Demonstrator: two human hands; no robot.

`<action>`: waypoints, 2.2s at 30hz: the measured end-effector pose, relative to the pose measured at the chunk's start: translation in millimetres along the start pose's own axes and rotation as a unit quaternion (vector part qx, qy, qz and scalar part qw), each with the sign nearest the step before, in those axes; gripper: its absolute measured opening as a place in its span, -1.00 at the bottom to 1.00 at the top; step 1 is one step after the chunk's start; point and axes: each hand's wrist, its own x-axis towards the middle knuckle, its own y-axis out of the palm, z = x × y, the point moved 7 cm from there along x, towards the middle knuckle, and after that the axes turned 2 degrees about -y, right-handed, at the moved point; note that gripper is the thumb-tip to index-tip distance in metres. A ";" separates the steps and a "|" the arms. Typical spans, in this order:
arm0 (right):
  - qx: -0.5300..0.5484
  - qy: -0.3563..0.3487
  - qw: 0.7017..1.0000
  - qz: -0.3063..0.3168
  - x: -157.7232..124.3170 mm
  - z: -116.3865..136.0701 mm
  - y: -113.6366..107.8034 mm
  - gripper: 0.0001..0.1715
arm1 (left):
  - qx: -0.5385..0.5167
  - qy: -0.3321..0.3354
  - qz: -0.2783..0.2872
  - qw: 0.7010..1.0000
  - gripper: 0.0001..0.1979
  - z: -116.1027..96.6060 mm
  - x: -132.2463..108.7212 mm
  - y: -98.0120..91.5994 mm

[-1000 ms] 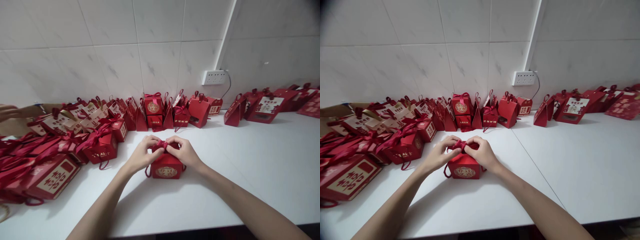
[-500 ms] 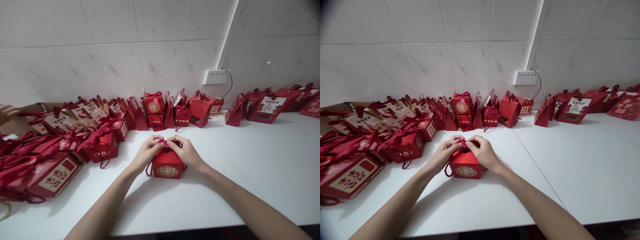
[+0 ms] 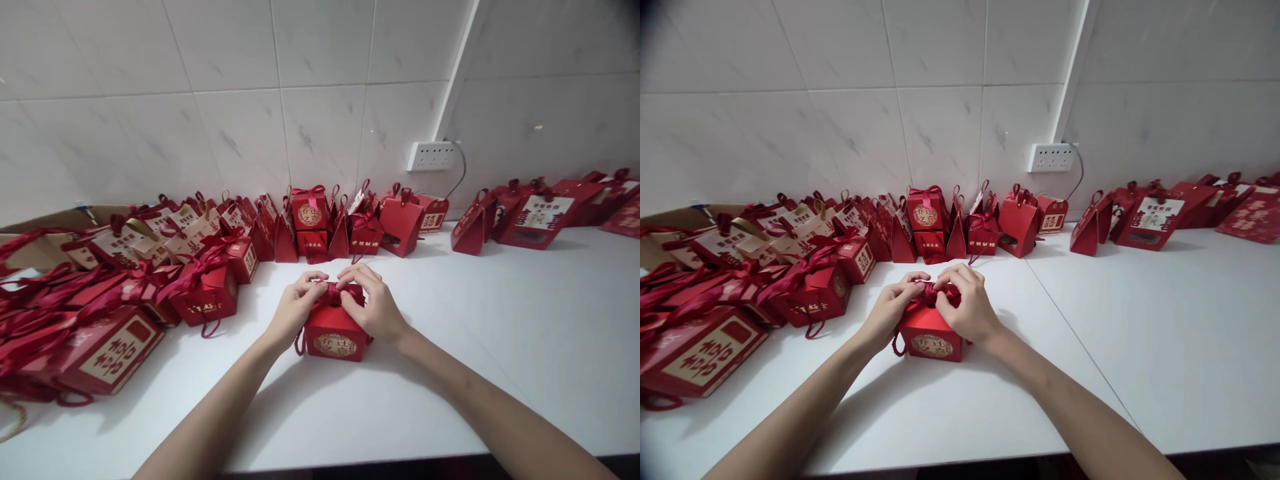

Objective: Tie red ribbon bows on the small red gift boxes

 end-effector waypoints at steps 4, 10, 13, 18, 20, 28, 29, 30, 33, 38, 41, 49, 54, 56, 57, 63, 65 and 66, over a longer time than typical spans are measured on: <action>-0.018 -0.012 1.000 -0.001 0.2 2.5 -1.3 -0.95 | -0.013 0.006 0.000 1.000 -0.73 1.1 0.2 -1.1; -0.031 0.001 0.999 -0.011 1.3 0.0 -0.5 -0.90 | -0.009 0.011 -0.010 1.000 -0.71 2.5 1.3 -4.3; -0.035 0.007 0.999 -0.008 1.3 -0.9 0.1 -0.88 | 0.006 0.017 -0.019 1.000 -0.70 2.1 1.8 -6.2; -0.028 0.005 1.000 0.006 2.5 0.2 -0.7 -0.85 | 0.092 0.068 -0.033 0.993 -0.69 -7.1 0.3 -10.8; -0.020 0.004 1.000 0.010 3.7 0.5 -2.2 -0.85 | 0.143 0.091 -0.043 0.985 -0.70 -13.3 -1.1 -13.2; 0.000 -0.002 1.000 0.007 7.3 -0.5 -7.6 -0.88 | 0.176 0.069 -0.080 0.979 -0.78 -30.6 -11.7 -15.8; 0.000 0.000 1.000 0.007 7.1 -0.7 -7.4 -0.88 | 0.155 0.045 -0.071 0.984 -0.78 -28.6 -12.7 -14.0; 0.002 0.003 1.000 0.007 6.9 -0.9 -7.2 -0.88 | 0.136 0.026 -0.064 0.988 -0.78 -26.7 -13.6 -12.3; 0.020 0.012 1.000 0.013 6.3 -1.3 -6.2 -0.89 | 0.113 0.023 -0.062 0.991 -0.77 -25.8 -14.3 -10.3; 0.028 -0.001 0.999 0.027 5.6 0.7 -5.1 -0.88 | 0.135 0.045 -0.070 0.987 -0.78 -23.8 -10.9 -11.8; 0.034 -0.018 0.999 0.028 5.3 1.3 -4.8 -0.89 | 0.151 0.058 -0.072 0.984 -0.79 -22.8 -10.1 -11.9; 0.057 -0.029 0.997 0.051 7.0 -8.3 -6.1 -0.89 | 0.189 0.088 -0.109 0.972 -0.83 -22.4 -8.8 -16.9; 0.071 -0.043 0.995 0.053 6.7 -7.2 -6.2 -0.88 | 0.211 0.103 -0.123 0.964 -0.87 -24.2 -10.6 -15.3; 0.077 -0.042 0.995 0.052 6.8 -7.5 -5.8 -0.88 | 0.220 0.100 -0.129 0.962 -0.87 -23.7 -11.2 -15.2; 0.083 -0.041 0.994 0.053 6.9 -8.1 -5.6 -0.87 | 0.222 0.097 -0.133 0.961 -0.87 -23.3 -11.4 -15.6; 0.120 -0.020 0.991 0.058 7.4 -15.1 -4.4 -0.84 | 0.214 0.070 -0.141 0.964 -0.87 -20.3 -10.3 -17.3; 0.120 -0.018 0.991 0.048 7.4 -15.3 -4.1 -0.85 | 0.216 0.072 -0.129 0.965 -0.86 -21.0 -10.2 -14.2; 0.119 -0.019 0.992 0.043 7.3 -14.7 -3.7 -0.85 | 0.218 0.077 -0.121 0.965 -0.86 -21.8 -10.2 -12.1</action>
